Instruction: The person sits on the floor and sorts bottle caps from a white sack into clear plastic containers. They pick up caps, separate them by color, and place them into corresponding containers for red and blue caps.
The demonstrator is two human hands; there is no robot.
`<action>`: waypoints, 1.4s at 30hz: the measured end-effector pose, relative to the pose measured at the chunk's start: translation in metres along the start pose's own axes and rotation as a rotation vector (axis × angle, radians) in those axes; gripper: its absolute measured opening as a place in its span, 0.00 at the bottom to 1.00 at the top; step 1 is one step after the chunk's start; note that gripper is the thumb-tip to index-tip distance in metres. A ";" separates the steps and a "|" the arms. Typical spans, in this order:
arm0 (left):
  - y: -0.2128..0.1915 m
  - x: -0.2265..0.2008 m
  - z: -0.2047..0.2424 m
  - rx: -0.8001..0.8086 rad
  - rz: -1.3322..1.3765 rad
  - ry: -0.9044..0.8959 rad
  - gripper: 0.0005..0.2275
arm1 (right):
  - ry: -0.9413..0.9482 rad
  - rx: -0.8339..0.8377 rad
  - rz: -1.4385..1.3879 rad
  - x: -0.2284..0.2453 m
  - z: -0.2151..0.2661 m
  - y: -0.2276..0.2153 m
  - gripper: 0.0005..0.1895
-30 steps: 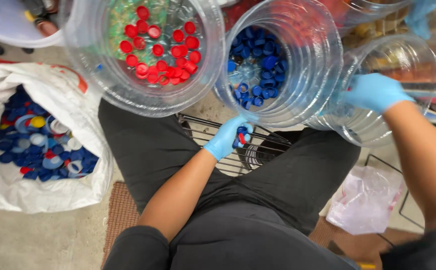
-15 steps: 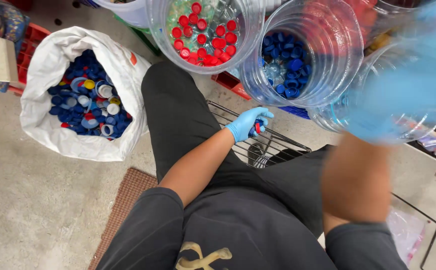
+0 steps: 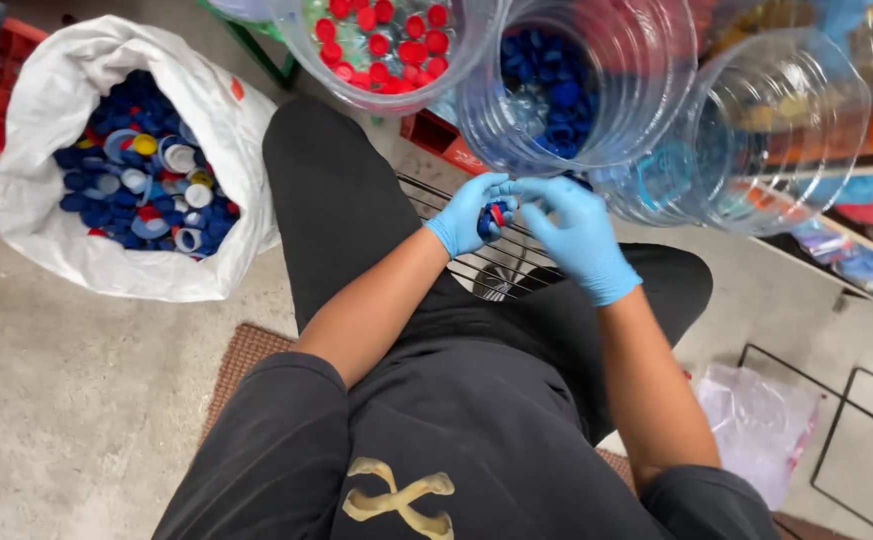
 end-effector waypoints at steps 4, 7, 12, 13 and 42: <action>0.019 0.011 0.008 0.083 0.174 -0.076 0.13 | 0.165 0.125 0.085 -0.036 0.039 0.043 0.23; 0.028 0.016 0.019 0.095 0.169 -0.124 0.12 | 0.207 0.100 0.028 -0.035 0.043 0.047 0.21; 0.034 0.017 0.033 0.113 0.062 -0.130 0.12 | 0.229 0.139 -0.070 -0.050 0.052 0.050 0.18; 0.025 0.020 0.026 0.063 -0.009 -0.128 0.13 | 0.213 0.120 -0.076 -0.048 0.050 0.049 0.18; 0.093 -0.038 0.092 0.039 -1.392 1.044 0.13 | 0.510 -0.218 -0.923 -0.145 0.086 0.039 0.20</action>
Point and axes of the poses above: each hand's wrist, its own z-axis away from the middle knuckle, its own y-axis out of the palm, x = y × z, the point moved 6 cm from there along -z, towards the middle knuckle, and after that the axes turned 4 degrees about x, right-handed, at the moved point
